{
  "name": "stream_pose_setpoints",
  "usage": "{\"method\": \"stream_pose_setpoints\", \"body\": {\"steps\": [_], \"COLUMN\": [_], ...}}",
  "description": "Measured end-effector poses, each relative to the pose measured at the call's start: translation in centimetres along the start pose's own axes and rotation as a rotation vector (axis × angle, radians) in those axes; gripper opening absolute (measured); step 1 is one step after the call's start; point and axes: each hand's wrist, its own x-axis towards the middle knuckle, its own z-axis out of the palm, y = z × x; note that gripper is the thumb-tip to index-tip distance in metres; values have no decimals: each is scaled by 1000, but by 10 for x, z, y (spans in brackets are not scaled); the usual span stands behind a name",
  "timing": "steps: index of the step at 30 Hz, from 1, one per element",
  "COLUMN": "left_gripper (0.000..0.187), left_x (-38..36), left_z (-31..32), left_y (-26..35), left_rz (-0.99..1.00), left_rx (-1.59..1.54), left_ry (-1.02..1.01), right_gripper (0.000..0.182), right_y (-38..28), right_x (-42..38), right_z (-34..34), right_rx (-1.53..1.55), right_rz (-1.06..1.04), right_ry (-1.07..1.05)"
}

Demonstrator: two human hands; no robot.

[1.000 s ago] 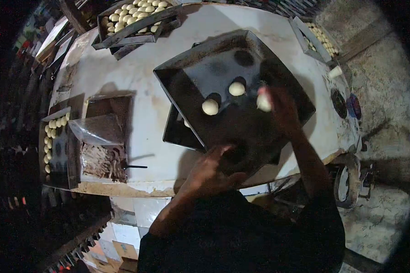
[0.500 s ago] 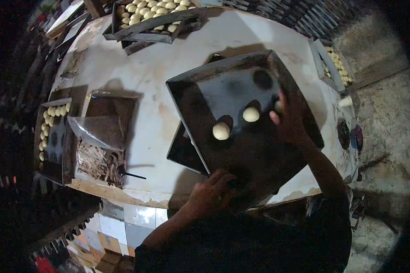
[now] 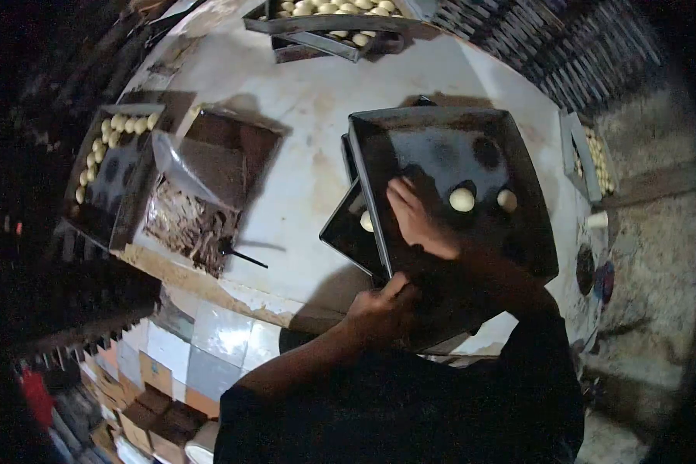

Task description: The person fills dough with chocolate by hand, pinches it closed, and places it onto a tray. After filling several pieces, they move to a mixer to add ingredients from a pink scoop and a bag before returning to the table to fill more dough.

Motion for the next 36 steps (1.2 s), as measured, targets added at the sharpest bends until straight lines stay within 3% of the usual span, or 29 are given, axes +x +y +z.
{"method": "stream_pose_setpoints", "body": {"steps": [1, 4, 5, 6, 9, 11, 14, 15, 18, 19, 22, 23, 27, 30, 32, 34, 36], "left_gripper": [29, 25, 25, 24, 29, 31, 32, 32, 32, 33, 35, 37, 44, 49, 49, 49, 42], "left_x": [-2, -4, -3, -5, -7, -10, -9, -11, -10, -11, -9, -10, -15, -63, -113, -178, -244], "left_z": [3, 6, 7, 8, 13, 11, 15, 21, 21, 18, 16, 18, -5, -50, -73, -88, -111], "left_y": [2, -5, -5, -5, -6, -6, -15, -15, -15, -15, -13, -15, 8, 24, 13, -9, -2], "left_rz": [-19, -44, -44, -46, -100, -55, -39, -49, -53, -35, 18, 24, -33, 101, 4, -205, -183], "left_rx": [-8, 15, 29, 37, 69, 99, 103, 89, 56, 51, 39, 44, -52, -66, -81, -36, 17], "left_ry": [7, 12, 1, -20, -99, -46, -29, -40, -18, -10, 37, 52, -7, 101, 83, 18, 120], "right_gripper": [36, 33, 31, 30, 29, 30, 29, 34, 31, 47, 67, 81, 80, 74, 60, 46, 27], "right_y": [-11, 7, 15, 21, 4, -6, 17, 27, 15, 26, -5, -3, -3, -23, -84, -162, -249], "right_x": [-7, -41, -39, -31, -12, -21, -38, -25, -11, -27, -29, -35, -49, -35, -5, 24, 45], "right_z": [-9, 1, -3, 6, 8, 14, 8, 15, 20, 28, -35, -31, -35, -53, -68, -68, -41], "right_rx": [-89, 230, 393, 178, 97, -52, 333, 113, 131, 222, 400, 547, 515, -30, -78, 278, 661], "right_rz": [-70, -70, 56, 100, 6, -104, -53, 117, -15, -11, 101, 275, 413, 440, 384, 296, 157], "right_ry": [71, 92, -21, 60, 165, 171, 54, 38, 169, 34, -89, -57, -174, -114, 256, 454, 623]}}
